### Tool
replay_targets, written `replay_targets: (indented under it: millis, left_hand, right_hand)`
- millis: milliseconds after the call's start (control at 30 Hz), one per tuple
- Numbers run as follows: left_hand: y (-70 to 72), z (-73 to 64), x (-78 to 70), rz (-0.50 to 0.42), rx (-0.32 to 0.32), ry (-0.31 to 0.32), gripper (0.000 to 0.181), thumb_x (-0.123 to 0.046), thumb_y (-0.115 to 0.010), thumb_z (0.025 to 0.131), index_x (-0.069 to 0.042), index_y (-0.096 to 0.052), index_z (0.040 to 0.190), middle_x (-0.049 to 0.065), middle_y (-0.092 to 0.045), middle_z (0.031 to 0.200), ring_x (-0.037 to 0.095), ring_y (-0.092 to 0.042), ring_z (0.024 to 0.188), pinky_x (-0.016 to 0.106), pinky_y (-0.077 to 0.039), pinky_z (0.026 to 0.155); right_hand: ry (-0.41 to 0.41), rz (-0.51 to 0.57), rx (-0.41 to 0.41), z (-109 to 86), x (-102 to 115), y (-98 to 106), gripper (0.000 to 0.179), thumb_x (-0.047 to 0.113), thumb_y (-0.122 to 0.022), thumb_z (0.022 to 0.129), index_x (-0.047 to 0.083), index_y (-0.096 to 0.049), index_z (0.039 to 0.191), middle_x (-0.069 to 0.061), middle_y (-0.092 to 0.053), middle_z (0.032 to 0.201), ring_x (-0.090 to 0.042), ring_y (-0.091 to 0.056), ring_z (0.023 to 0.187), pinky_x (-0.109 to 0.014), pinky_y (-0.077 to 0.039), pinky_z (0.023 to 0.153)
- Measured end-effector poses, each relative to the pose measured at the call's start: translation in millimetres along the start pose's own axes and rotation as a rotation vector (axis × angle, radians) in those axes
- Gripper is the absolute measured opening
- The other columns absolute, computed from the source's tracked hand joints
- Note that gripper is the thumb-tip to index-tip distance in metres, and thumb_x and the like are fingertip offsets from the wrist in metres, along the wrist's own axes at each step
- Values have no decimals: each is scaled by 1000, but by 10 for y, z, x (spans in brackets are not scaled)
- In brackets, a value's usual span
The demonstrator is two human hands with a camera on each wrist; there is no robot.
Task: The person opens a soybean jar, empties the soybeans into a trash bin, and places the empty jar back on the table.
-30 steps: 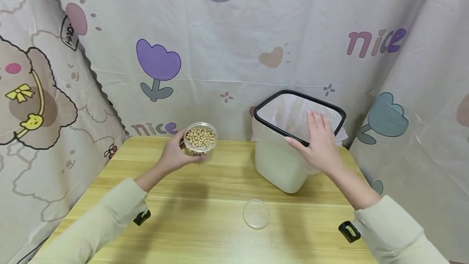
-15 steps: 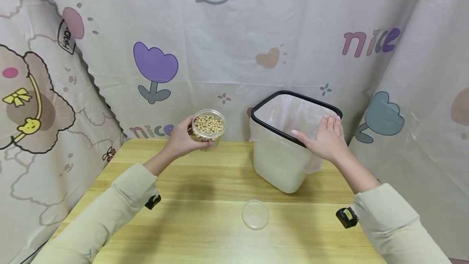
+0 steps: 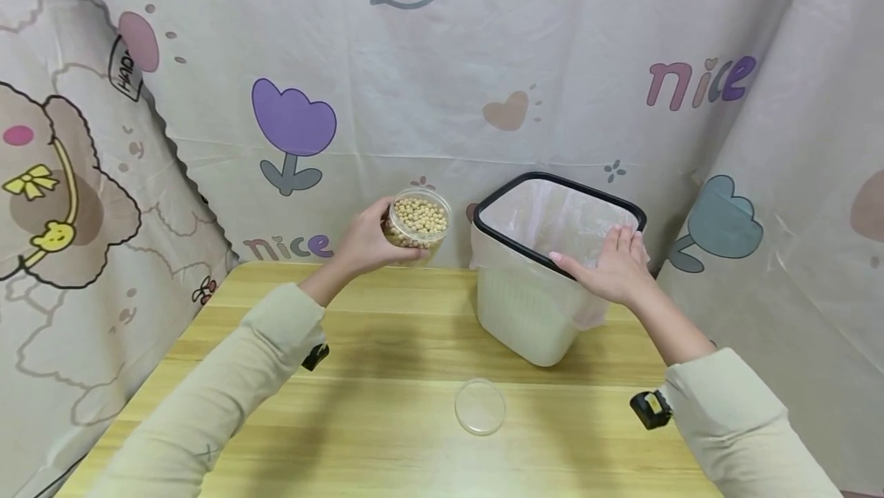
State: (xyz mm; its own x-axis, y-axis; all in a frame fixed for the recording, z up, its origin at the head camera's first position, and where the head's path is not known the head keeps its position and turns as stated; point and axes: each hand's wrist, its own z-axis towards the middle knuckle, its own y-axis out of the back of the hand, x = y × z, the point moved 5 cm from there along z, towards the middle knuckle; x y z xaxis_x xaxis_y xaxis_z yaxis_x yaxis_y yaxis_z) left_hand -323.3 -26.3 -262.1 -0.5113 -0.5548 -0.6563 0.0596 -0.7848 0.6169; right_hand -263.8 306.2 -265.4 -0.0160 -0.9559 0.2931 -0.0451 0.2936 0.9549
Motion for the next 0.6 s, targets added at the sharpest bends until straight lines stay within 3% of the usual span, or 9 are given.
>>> replay_targets:
  millis: [300, 600]
  left_hand:
    - [-51, 132, -167, 70, 0, -64, 87, -34, -87, 55, -3, -48, 127, 13, -60, 120, 27, -58, 111, 38, -48, 97]
    - [-92, 250, -259, 97, 34, -48, 87, -34, -86, 56, -1, -47, 127, 15, -60, 119, 29, -57, 111, 38, -48, 97]
  right_hand:
    - [17, -10, 21, 0, -23, -9, 113, 67, -36, 87, -24, 13, 133, -44, 20, 139, -60, 18, 127, -70, -3, 106]
    - [89, 19, 62, 17, -88, -14, 110, 63, -42, 87, -20, 13, 136, -38, 24, 142, -55, 22, 129, -69, 1, 107]
